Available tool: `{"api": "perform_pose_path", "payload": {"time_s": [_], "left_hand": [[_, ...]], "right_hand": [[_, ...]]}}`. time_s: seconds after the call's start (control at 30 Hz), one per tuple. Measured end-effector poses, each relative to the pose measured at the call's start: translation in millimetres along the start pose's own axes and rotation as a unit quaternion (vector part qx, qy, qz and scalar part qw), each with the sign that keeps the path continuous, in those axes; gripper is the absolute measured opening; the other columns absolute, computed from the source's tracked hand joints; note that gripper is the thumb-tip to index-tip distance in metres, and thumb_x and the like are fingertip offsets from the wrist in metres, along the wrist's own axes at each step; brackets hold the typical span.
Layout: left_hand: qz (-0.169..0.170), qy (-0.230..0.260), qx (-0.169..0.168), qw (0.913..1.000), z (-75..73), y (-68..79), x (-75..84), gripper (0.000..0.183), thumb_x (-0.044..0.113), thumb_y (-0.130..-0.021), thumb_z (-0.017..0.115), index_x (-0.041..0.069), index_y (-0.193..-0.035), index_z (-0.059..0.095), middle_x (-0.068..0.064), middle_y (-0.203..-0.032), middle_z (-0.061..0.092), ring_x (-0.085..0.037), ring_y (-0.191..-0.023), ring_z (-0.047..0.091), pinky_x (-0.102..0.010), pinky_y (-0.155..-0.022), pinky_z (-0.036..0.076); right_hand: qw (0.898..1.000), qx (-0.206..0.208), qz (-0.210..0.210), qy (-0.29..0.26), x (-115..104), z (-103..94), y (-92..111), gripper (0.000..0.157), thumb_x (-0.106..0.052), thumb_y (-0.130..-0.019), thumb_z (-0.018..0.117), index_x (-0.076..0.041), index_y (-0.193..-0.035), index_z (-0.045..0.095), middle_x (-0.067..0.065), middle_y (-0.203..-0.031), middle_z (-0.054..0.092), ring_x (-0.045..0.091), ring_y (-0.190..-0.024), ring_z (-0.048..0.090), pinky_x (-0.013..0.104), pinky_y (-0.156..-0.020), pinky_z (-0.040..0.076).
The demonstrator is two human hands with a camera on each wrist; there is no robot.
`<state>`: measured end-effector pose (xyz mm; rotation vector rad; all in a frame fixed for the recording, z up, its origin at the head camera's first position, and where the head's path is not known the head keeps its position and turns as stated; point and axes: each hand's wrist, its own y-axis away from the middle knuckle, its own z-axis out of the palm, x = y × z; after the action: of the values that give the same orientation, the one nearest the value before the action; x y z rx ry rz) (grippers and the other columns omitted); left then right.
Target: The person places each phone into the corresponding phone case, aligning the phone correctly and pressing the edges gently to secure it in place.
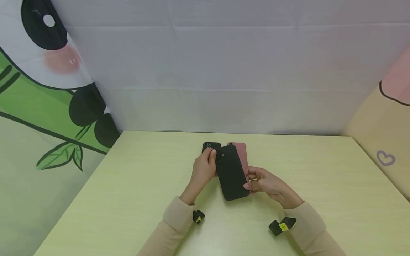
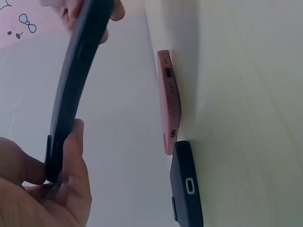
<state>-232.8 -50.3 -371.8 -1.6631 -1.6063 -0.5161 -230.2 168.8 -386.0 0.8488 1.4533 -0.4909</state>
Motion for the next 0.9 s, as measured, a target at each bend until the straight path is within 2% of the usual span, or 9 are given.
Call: {"api": "perform_pose_path", "payload": {"time_s": [0.07, 0.17, 0.23, 0.3, 0.43, 0.53, 0.67, 0.8, 0.9], "left_hand": [[-0.009, 0.025, -0.022, 0.9994, -1.6, -0.7, -1.4, 0.024, 0.023, -0.098, 0.040, 0.007, -0.103, 0.057, -0.012, -0.087, 0.063, -0.024, -0.078, 0.058, -0.034, -0.065, 0.046], [-0.032, 0.086, -0.068, 0.9935, -4.3, -1.8, -4.1, 0.024, 0.025, -0.099, 0.039, 0.008, -0.104, 0.054, -0.011, -0.084, 0.057, -0.023, -0.073, 0.058, -0.034, -0.066, 0.049], [-0.054, 0.139, -0.099, 0.9839, -6.5, -2.5, -5.9, 0.024, 0.025, -0.099, 0.038, 0.007, -0.105, 0.053, -0.009, -0.080, 0.052, -0.020, -0.066, 0.055, -0.031, -0.063, 0.051], [-0.074, 0.190, -0.126, 0.9708, -8.8, -3.1, -7.5, 0.023, 0.024, -0.099, 0.038, 0.006, -0.105, 0.051, -0.007, -0.078, 0.048, -0.017, -0.062, 0.054, -0.030, -0.061, 0.053], [-0.107, 0.251, -0.151, 0.9500, -12.9, -4.8, -9.6, 0.022, 0.023, -0.099, 0.039, 0.005, -0.101, 0.050, -0.005, -0.080, 0.048, -0.016, -0.065, 0.053, -0.030, -0.066, 0.053], [-0.127, 0.276, -0.159, 0.9394, -15.2, -6.1, -10.6, 0.021, 0.025, -0.098, 0.041, 0.006, -0.097, 0.050, -0.004, -0.081, 0.051, -0.016, -0.066, 0.054, -0.030, -0.067, 0.052], [-0.136, 0.296, -0.173, 0.9293, -17.2, -6.9, -12.2, 0.022, 0.028, -0.097, 0.044, 0.007, -0.099, 0.051, -0.004, -0.082, 0.054, -0.017, -0.066, 0.055, -0.029, -0.066, 0.052], [-0.136, 0.301, -0.180, 0.9266, -18.2, -5.3, -14.0, 0.025, 0.029, -0.096, 0.045, 0.006, -0.102, 0.051, -0.004, -0.081, 0.054, -0.016, -0.065, 0.055, -0.028, -0.066, 0.052], [-0.135, 0.301, -0.173, 0.9282, -18.9, -3.5, -14.1, 0.026, 0.029, -0.096, 0.045, 0.006, -0.106, 0.052, -0.004, -0.080, 0.054, -0.015, -0.064, 0.054, -0.027, -0.065, 0.052]], "right_hand": [[1.000, 0.004, -0.001, 0.001, 1.1, -0.3, 0.6, 0.018, -0.003, -0.085, 0.059, -0.002, -0.093, 0.044, -0.001, -0.074, 0.042, 0.012, -0.065, 0.052, 0.035, -0.065, 0.051], [1.000, 0.006, -0.005, 0.005, 2.1, -0.4, 1.5, 0.018, -0.003, -0.085, 0.059, -0.002, -0.093, 0.044, 0.000, -0.074, 0.041, 0.011, -0.064, 0.052, 0.035, -0.064, 0.051], [1.000, 0.005, -0.005, 0.005, 2.6, -0.1, 1.5, 0.018, -0.003, -0.085, 0.059, -0.002, -0.094, 0.044, -0.001, -0.073, 0.041, 0.011, -0.064, 0.052, 0.035, -0.064, 0.051], [1.000, 0.003, -0.007, 0.006, 2.6, 0.6, 1.9, 0.018, -0.003, -0.085, 0.059, -0.001, -0.094, 0.044, -0.001, -0.073, 0.041, 0.011, -0.064, 0.052, 0.035, -0.064, 0.051], [1.000, 0.001, -0.007, 0.005, 2.0, 2.5, 2.7, 0.019, -0.004, -0.084, 0.060, -0.001, -0.095, 0.045, -0.001, -0.073, 0.042, 0.011, -0.065, 0.052, 0.035, -0.065, 0.051], [1.000, 0.000, -0.005, 0.005, 1.3, 4.0, 3.7, 0.017, -0.004, -0.084, 0.060, -0.002, -0.094, 0.045, -0.001, -0.074, 0.042, 0.011, -0.065, 0.052, 0.035, -0.065, 0.051], [1.000, 0.004, -0.004, 0.009, 0.1, 5.3, 5.8, 0.014, -0.002, -0.085, 0.058, -0.006, -0.090, 0.046, -0.002, -0.072, 0.042, 0.011, -0.064, 0.051, 0.036, -0.065, 0.051], [1.000, 0.004, -0.007, 0.013, -0.6, 6.7, 7.3, 0.013, -0.003, -0.086, 0.058, -0.006, -0.089, 0.046, -0.002, -0.071, 0.042, 0.011, -0.065, 0.051, 0.036, -0.066, 0.051], [1.000, 0.000, -0.011, 0.012, -0.5, 7.8, 7.7, 0.015, -0.004, -0.085, 0.059, -0.004, -0.091, 0.046, -0.003, -0.070, 0.043, 0.011, -0.065, 0.052, 0.037, -0.067, 0.051]]}}
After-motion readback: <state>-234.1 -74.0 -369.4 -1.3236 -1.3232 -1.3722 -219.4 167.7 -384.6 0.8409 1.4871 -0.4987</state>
